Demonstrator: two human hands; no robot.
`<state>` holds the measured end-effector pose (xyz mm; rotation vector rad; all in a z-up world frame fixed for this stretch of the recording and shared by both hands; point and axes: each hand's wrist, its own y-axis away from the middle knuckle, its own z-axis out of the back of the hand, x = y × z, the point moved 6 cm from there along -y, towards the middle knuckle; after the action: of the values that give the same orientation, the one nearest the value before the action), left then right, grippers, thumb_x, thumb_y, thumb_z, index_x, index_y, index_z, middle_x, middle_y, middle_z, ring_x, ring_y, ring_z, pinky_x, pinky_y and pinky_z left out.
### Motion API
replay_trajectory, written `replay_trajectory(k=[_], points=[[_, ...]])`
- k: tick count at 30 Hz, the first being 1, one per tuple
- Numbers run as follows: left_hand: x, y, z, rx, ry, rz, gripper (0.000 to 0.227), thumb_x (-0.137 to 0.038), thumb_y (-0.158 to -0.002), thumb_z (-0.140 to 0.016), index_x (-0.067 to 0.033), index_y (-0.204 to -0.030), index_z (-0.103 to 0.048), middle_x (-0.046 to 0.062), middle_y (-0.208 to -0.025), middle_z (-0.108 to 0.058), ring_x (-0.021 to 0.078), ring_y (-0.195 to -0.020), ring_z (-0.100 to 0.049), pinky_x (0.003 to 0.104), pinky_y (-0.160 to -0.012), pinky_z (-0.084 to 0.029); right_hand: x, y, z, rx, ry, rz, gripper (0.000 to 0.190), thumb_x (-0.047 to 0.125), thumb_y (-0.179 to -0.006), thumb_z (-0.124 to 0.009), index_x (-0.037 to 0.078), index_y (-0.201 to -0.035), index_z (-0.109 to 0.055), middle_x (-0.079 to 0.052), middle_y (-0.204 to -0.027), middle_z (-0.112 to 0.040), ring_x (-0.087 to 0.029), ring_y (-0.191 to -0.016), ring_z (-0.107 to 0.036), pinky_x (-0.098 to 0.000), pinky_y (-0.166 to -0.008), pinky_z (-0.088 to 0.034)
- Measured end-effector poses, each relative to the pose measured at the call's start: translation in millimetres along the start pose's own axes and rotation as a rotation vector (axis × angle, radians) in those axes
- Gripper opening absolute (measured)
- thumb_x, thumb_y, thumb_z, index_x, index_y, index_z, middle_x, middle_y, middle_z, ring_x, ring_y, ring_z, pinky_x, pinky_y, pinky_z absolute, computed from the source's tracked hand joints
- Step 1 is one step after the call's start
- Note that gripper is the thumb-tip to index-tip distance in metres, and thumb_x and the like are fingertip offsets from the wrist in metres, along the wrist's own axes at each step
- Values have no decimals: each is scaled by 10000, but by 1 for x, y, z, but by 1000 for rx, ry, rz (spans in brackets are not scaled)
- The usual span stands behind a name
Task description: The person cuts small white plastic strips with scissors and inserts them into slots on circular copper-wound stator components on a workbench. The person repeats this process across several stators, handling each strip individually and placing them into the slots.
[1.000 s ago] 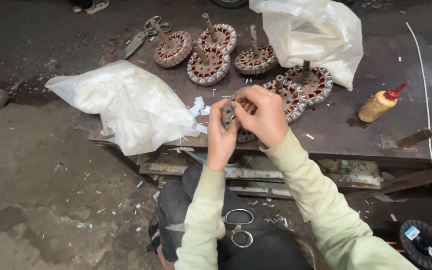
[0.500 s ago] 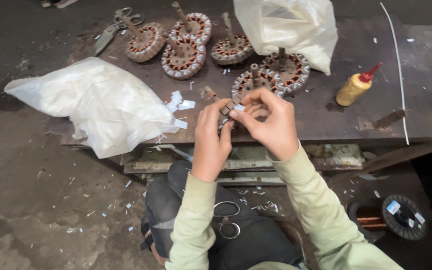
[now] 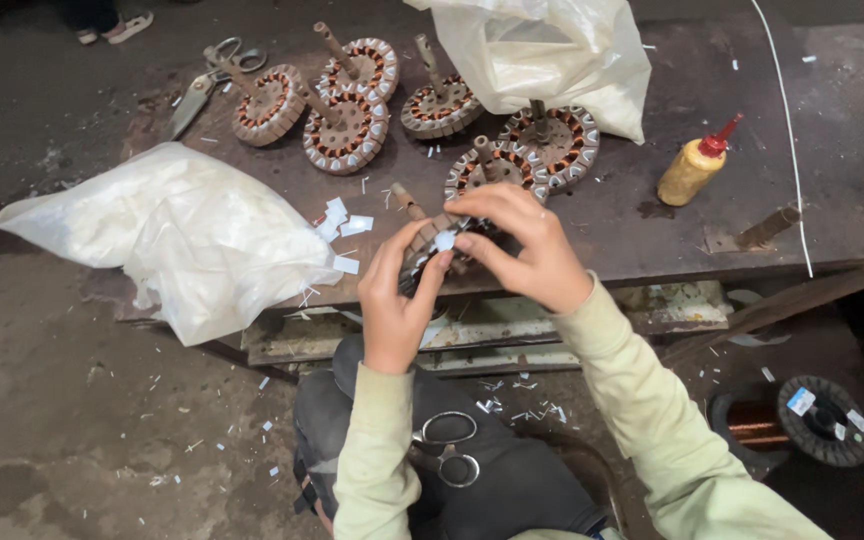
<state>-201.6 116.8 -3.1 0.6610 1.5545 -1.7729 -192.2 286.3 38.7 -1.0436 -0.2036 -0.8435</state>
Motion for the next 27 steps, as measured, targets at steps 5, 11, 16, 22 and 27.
replay_trajectory(k=[5, 11, 16, 22, 27], points=[[-5, 13, -3, -24, -60, -116, 275, -32, -933, -760, -7, -1192, -672, 135, -1136, -723, 295, -1050, -705, 369, -948, -551, 10, 21, -2, -126, 143, 73, 303, 70, -862, -806, 37, -1145, -705, -128, -1129, -687, -320, -1067, -651, -414, -960, -515], [-9, 21, -6, -9, -89, -132, 300, -17, -902, -779, -13, -1182, -675, 136, -1158, -719, 312, -1085, -692, 392, -957, -540, 13, 39, -6, -199, 231, 111, 330, 27, -853, -818, 29, -1156, -686, -127, -1135, -660, -338, -1080, -643, -427, -923, -538], [-15, 27, -7, 2, -74, -175, 308, -20, -894, -778, -19, -1174, -650, 132, -1171, -715, 331, -1105, -686, 402, -968, -532, 14, 52, -9, -228, 256, 154, 389, -9, -845, -804, 36, -1193, -635, -153, -1168, -622, -362, -1091, -623, -445, -922, -539], [-13, 29, -8, 15, -72, -195, 320, -26, -901, -768, -26, -1196, -646, 131, -1173, -716, 344, -1110, -687, 405, -983, -525, 18, 53, -11, -233, 251, 152, 386, -18, -865, -792, 37, -1205, -616, -158, -1176, -606, -353, -1103, -611, -445, -928, -525], [12, 15, -1, -103, 73, 19, 272, -48, -979, -695, -10, -1243, -642, 148, -1239, -673, 340, -1147, -681, 396, -999, -536, 7, 20, -23, -192, 242, 17, 257, 15, -957, -717, 22, -1205, -648, -151, -1161, -623, -350, -1109, -600, -433, -973, -495]])
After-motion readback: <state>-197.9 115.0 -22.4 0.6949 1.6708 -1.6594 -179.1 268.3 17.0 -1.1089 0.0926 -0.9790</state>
